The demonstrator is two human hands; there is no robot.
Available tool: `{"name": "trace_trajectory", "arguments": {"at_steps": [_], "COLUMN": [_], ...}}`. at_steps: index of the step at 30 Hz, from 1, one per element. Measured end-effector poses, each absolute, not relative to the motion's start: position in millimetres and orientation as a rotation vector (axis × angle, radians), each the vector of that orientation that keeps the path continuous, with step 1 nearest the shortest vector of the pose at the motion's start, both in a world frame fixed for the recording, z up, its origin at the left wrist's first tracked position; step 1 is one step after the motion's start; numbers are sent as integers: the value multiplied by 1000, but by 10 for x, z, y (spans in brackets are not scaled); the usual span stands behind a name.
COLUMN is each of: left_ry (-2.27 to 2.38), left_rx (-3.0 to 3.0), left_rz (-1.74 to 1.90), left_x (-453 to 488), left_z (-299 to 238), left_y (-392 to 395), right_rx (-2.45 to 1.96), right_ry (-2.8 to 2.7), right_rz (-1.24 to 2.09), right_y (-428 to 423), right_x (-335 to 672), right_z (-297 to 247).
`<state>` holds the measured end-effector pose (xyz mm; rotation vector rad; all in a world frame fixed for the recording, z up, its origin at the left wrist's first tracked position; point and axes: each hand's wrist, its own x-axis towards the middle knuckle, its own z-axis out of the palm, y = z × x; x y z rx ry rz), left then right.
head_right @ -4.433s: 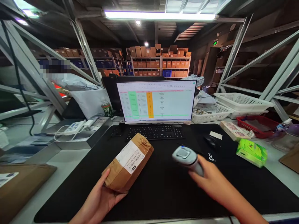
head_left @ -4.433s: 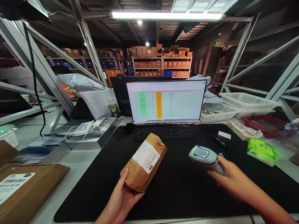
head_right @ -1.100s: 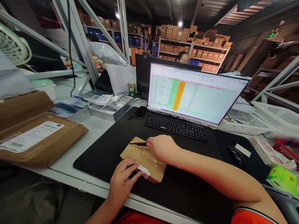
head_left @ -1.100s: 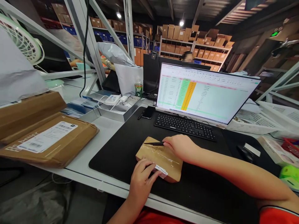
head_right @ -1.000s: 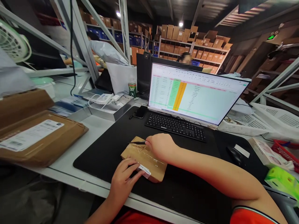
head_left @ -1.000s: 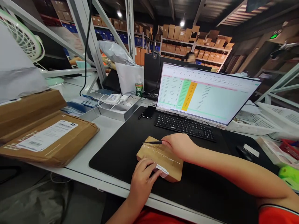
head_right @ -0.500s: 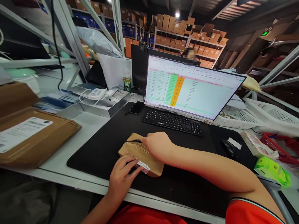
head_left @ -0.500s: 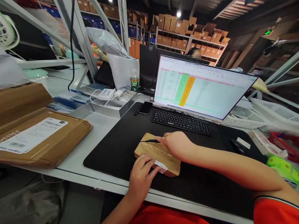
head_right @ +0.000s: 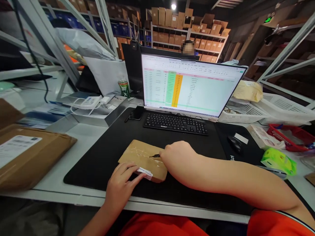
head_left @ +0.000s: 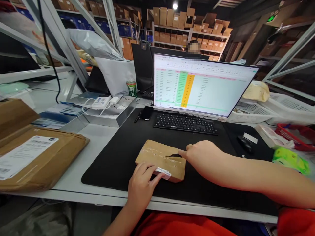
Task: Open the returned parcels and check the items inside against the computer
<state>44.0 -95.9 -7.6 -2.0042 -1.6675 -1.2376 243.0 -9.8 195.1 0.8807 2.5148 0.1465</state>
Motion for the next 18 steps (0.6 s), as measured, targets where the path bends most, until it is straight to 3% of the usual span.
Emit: {"name": "trace_trajectory", "arguments": {"at_steps": [9,18], "left_ry": [-1733,-1608], "left_rx": [-2026,-1959], "left_rz": [-654,-761], "left_x": [107,65], "left_z": [201,-20], "left_y": [-838,-919], "right_rx": [990,778], "right_ry": [2775,2839], "right_rz": [167,82], "right_y": [-59,161], "right_x": [2663,1928], "right_z": [1827,1498]}}
